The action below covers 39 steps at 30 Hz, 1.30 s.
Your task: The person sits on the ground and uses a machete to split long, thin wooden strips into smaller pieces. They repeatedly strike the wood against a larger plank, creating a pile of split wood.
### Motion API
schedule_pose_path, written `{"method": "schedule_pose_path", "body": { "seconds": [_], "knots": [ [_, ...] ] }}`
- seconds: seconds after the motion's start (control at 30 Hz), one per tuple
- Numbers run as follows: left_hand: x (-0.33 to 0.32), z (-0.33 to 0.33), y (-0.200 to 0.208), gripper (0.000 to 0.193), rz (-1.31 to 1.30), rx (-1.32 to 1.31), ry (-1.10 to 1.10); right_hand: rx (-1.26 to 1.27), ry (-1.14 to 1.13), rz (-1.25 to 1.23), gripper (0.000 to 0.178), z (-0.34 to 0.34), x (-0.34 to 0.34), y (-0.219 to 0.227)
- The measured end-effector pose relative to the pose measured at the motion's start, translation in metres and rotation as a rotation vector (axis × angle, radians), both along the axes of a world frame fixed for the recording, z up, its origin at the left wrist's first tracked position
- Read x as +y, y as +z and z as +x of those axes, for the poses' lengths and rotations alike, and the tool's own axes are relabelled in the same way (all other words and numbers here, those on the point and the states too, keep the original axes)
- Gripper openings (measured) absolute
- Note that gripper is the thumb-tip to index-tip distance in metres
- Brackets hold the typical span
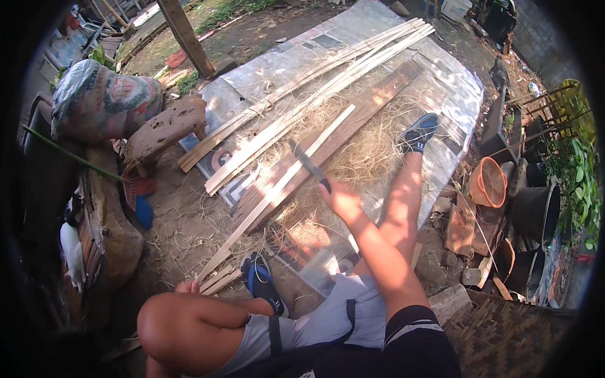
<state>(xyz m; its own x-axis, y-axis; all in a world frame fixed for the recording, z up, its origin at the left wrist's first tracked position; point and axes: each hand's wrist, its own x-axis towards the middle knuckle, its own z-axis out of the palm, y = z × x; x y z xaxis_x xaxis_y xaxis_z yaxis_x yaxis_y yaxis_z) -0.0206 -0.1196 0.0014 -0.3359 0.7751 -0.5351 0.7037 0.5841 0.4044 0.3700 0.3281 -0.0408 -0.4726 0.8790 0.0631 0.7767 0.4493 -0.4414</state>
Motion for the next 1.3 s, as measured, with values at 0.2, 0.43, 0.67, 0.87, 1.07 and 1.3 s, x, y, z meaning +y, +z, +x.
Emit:
{"method": "schedule_pose_path", "body": {
  "seconds": [0.2,0.43,0.67,0.87,1.07,1.3],
  "knots": [
    [0.018,-0.007,0.038,0.044,-0.234,-0.371,0.402,-0.076,-0.004,0.037,0.035,-0.009,0.005,0.008],
    [0.089,0.017,0.009,0.041,-0.038,-0.635,0.282,-0.031,0.461,-0.269,0.043,-0.035,-0.092,0.038],
    [0.02,-0.018,0.015,0.036,-0.103,-0.702,0.328,0.009,0.104,0.156,0.042,0.015,-0.006,-0.007],
    [-0.023,-0.019,0.028,0.035,-0.176,-0.478,0.409,-0.226,0.529,-0.048,0.046,-0.008,-0.047,0.035],
    [-0.013,-0.012,0.043,0.036,-0.193,-0.346,0.39,-0.054,-0.141,-0.172,0.042,0.025,0.033,0.008],
    [0.103,0.055,0.003,0.04,0.232,0.218,-0.068,0.021,-0.156,-0.074,0.047,0.009,0.005,0.013]
  ]
}}
